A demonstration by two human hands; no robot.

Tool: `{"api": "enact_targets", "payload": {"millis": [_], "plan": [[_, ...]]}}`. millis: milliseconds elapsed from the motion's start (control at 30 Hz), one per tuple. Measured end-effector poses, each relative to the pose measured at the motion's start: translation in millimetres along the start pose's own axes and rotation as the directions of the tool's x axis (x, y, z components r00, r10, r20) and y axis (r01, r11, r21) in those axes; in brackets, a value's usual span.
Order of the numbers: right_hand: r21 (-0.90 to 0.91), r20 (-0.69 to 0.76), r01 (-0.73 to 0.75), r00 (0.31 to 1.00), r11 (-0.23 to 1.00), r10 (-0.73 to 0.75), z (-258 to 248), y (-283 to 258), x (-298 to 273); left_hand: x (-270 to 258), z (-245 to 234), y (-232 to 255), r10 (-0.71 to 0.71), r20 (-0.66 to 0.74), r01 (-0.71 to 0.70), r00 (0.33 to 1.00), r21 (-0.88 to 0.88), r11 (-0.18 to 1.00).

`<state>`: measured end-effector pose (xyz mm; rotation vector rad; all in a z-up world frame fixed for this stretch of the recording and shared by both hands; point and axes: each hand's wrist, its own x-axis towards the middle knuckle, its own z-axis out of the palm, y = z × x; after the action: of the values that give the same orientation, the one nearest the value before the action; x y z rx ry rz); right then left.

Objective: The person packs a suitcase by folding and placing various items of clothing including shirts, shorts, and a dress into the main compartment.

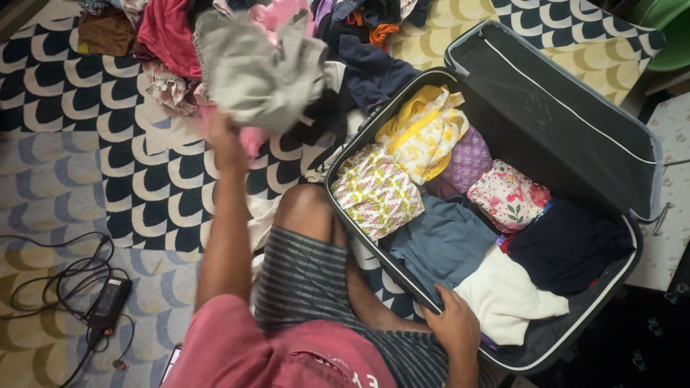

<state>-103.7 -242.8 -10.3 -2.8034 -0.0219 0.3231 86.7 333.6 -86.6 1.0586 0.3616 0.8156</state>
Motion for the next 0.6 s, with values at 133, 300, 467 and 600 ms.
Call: {"api": "enact_targets", "payload": {"millis": [133, 300, 467, 600], "plan": [[0.007, 0.035, -0.018, 0.999, 1.000, 0.018, -6.9, -5.5, 2.6, -33.1, 8.9, 166.0, -0.113, 0.121, 0.160, 0.986, -0.526, 0.835], [0.210, 0.067, 0.176, 0.979, 0.962, -0.194, -28.8, -25.5, 5.3, -39.2, 80.1, 198.1, 0.225, 0.623, 0.130, 0.749, -0.472, 0.872], [0.501, -0.117, 0.261, 0.965, 0.825, -0.234, -62.6, -76.9, 13.4, -104.6, 211.3, 230.5, 0.144, 0.841, 0.096, 0.521, -0.226, 0.969], [0.513, -0.480, 0.534, 0.827, 0.671, -0.292, -98.1, -114.5, 37.8, -164.6, 293.1, 300.0, 0.168, 0.941, 0.371, 0.293, -0.274, 0.887]]}}
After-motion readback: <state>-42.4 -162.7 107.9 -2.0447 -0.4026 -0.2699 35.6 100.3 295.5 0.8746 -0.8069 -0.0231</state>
